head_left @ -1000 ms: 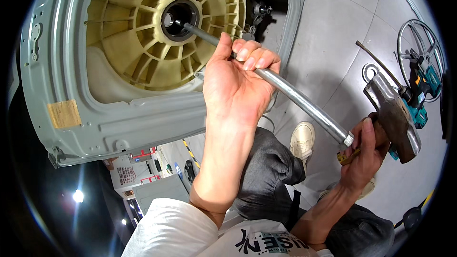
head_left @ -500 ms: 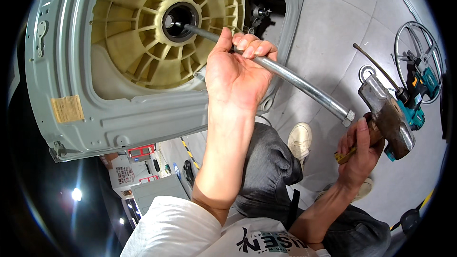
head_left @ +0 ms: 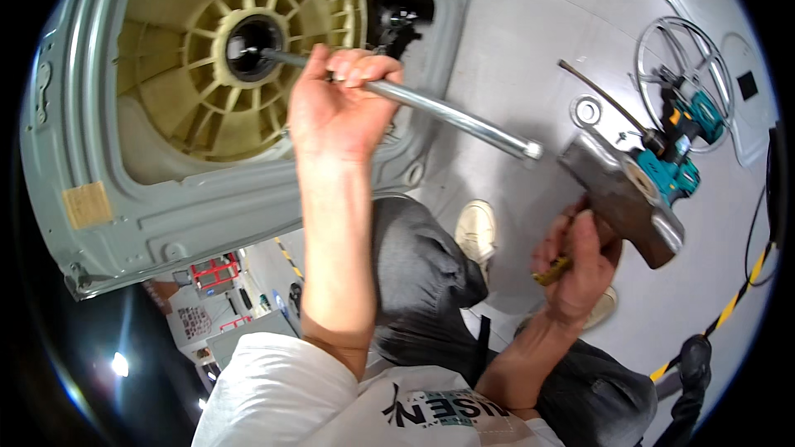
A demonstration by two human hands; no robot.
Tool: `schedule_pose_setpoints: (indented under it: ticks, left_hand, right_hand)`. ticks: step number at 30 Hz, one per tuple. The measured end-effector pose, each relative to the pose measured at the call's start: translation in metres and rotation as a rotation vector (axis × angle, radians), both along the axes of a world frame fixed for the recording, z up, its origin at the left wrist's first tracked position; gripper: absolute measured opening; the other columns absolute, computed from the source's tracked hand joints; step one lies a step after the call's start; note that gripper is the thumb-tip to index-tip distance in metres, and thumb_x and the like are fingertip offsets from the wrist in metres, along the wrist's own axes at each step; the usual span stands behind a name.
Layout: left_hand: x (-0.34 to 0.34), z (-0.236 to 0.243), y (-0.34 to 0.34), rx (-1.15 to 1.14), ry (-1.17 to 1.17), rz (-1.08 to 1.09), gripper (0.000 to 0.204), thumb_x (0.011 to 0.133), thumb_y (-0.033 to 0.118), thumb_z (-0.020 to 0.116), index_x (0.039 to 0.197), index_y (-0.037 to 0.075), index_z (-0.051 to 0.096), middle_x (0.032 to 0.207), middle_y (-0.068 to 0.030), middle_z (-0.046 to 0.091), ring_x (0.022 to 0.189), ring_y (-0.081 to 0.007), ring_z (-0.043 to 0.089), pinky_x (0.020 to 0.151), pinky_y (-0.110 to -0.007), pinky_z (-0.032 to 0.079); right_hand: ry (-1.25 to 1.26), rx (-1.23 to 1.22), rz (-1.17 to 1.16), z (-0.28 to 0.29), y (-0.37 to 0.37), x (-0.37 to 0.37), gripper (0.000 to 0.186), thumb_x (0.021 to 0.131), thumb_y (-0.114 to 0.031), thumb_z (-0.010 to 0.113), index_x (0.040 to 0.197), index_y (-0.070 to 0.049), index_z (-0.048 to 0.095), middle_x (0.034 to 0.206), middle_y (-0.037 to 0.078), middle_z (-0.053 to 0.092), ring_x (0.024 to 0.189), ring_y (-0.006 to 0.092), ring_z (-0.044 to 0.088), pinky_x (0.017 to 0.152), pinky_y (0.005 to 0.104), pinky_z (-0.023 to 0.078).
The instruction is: The person uses a hammer to strike a metal rod inserted into the center of a washing machine's inner assembly, while holding the rod with their left hand.
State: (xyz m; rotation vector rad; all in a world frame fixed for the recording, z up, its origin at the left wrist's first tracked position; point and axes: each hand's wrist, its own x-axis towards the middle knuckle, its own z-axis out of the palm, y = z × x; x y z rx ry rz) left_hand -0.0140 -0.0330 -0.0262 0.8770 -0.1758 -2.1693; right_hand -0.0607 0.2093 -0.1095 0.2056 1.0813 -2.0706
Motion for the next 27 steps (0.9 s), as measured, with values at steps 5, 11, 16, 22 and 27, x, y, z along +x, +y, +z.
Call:
schedule_pose_setpoints:
  ticks: [5,11,16,22,27]
  left_hand:
    - [-0.003,-0.004,0.003,0.022,-0.009,0.024,0.044,0.100,0.034,0.028,0.065,0.009,0.034,0.054,-0.0007,0.031,0.050,-0.0149,0.029,0.054,-0.029,0.031]
    - [-0.003,-0.004,0.001,-0.018,-0.029,0.025,0.045,0.100,0.037,0.027,0.066,0.009,0.036,0.053,-0.0002,0.032,0.047,-0.0140,0.030,0.052,-0.029,0.032]
    - [-0.008,-0.001,0.004,0.019,-0.027,0.074,0.042,0.100,0.034,0.031,0.067,0.009,0.035,0.054,0.0003,0.032,0.048,-0.0136,0.029,0.052,-0.029,0.032]
    - [-0.008,0.000,0.006,-0.011,-0.030,0.083,0.040,0.101,0.033,0.031,0.069,0.009,0.033,0.055,0.0000,0.031,0.050,-0.0142,0.030,0.054,-0.029,0.032]
    - [-0.006,0.002,0.006,-0.033,-0.009,0.088,0.040,0.100,0.033,0.031,0.069,0.009,0.034,0.056,0.0001,0.031,0.050,-0.0140,0.030,0.054,-0.029,0.032]
  right_hand:
    - [-0.034,-0.056,0.030,0.004,-0.002,0.002,0.030,0.087,-0.021,0.063,0.098,0.003,0.049,0.065,0.009,0.051,0.043,0.0146,0.047,0.035,0.0273,0.039]
    - [-0.032,-0.001,0.016,0.010,-0.002,0.006,0.032,0.087,-0.022,0.062,0.101,0.003,0.049,0.063,0.007,0.050,0.041,0.0134,0.045,0.034,0.0266,0.039]
    - [-0.027,-0.012,-0.001,0.007,-0.002,0.004,0.031,0.086,-0.019,0.061,0.100,0.006,0.051,0.059,0.009,0.051,0.041,0.0138,0.046,0.034,0.0264,0.039]
    - [0.216,-0.010,-0.340,-0.020,0.057,-0.034,0.024,0.098,-0.022,0.043,0.099,0.001,0.051,0.055,-0.002,0.036,0.039,0.0047,0.032,0.035,0.0198,0.030]
    - [0.276,0.012,-0.652,-0.016,0.099,-0.054,0.016,0.097,-0.012,0.045,0.097,0.003,0.051,0.054,-0.002,0.032,0.039,0.0033,0.021,0.036,0.0185,0.024]
